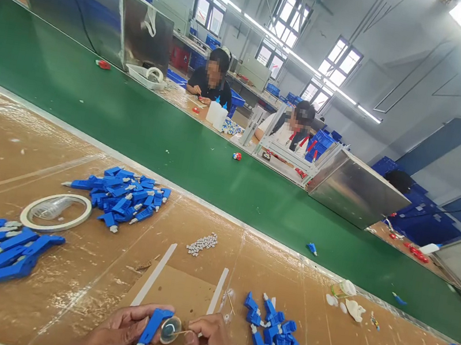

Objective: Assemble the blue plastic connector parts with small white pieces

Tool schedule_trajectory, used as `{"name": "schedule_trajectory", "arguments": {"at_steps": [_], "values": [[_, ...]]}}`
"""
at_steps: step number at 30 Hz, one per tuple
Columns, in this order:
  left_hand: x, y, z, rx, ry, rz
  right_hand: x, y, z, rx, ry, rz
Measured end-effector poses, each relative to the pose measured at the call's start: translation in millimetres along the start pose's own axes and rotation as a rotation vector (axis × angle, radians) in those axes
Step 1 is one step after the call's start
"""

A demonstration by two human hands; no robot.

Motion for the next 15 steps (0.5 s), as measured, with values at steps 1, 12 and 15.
{"name": "schedule_trajectory", "arguments": {"at_steps": [1,12,15], "values": [[-0.3,-0.3,-1.3,0.002,0.005,-0.001,0.4,0.4,4.4,-0.023,0.025,-0.019],[12.2,3.8,-0.3,0.010,0.047,0.034,10.0,0.1,15.7,-0.118,0.171,-0.041],[13.1,6.0,0.7,0.037,0.045,0.031,-3.6,-2.8,2.5,-0.066,0.161,-0.074]]}}
Point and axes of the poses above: each hand's wrist, its own y-axis away from the middle knuckle, its own z-axis out of the palm, x = y × z, the point moved 10 cm from there along -y, towards the middle knuckle, and after that the axes turned 4 degrees about y, right-handed, at the moved point
